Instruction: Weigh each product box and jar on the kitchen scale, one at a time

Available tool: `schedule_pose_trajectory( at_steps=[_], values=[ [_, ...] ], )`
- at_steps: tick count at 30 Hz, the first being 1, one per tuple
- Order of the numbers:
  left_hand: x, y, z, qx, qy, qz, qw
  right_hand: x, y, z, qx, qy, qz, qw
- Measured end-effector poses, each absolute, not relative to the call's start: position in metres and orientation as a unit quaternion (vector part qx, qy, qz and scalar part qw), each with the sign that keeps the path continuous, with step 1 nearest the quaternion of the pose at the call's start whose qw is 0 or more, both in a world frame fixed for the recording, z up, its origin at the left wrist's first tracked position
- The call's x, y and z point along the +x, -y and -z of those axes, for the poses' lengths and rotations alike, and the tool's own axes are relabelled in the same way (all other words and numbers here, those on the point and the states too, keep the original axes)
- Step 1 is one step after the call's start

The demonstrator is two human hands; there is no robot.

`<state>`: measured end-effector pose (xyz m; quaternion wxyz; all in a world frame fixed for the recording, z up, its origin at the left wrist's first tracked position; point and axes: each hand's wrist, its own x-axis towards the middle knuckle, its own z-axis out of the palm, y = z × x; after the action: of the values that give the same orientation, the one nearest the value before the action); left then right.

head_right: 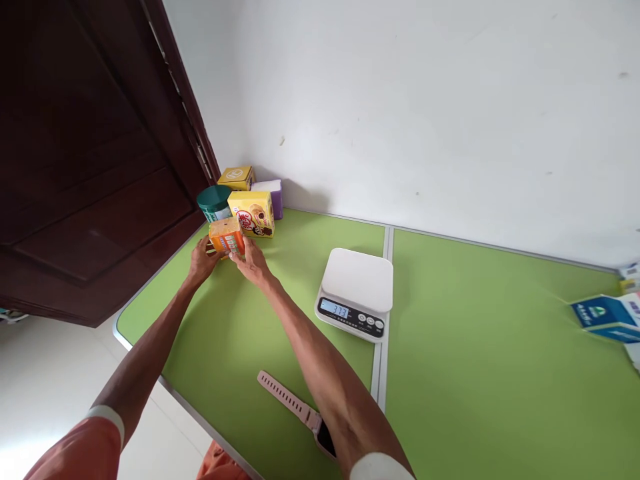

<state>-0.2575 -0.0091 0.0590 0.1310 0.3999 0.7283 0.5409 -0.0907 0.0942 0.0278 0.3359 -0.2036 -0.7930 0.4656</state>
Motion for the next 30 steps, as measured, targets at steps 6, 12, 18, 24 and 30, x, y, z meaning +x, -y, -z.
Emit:
schedule_pose_trajectory(
  at_steps=[6, 12, 18, 24, 30],
  values=[
    [-0.249, 0.001, -0.063, 0.406, -0.764, -0.495, 0.078, -0.091, -0.094, -0.041, -0.259, 0.765, -0.503, 0.307],
    [-0.242, -0.006, -0.066, 0.400, -0.776, -0.484, 0.065, -0.089, -0.089, -0.060, -0.297, 0.772, -0.491, 0.273],
    [-0.201, 0.014, -0.046, 0.321, -0.755, -0.563, 0.099, -0.058, -0.075, -0.063, -0.286, 0.761, -0.501, 0.297],
    [-0.125, 0.030, -0.048, 0.396, -0.667, -0.591, 0.222, 0.017, -0.058, -0.057, -0.261, 0.745, -0.508, 0.343],
    [-0.035, 0.006, -0.063, 0.515, -0.575, -0.542, 0.332, 0.123, -0.037, -0.070, -0.293, 0.737, -0.439, 0.421]
  ],
)
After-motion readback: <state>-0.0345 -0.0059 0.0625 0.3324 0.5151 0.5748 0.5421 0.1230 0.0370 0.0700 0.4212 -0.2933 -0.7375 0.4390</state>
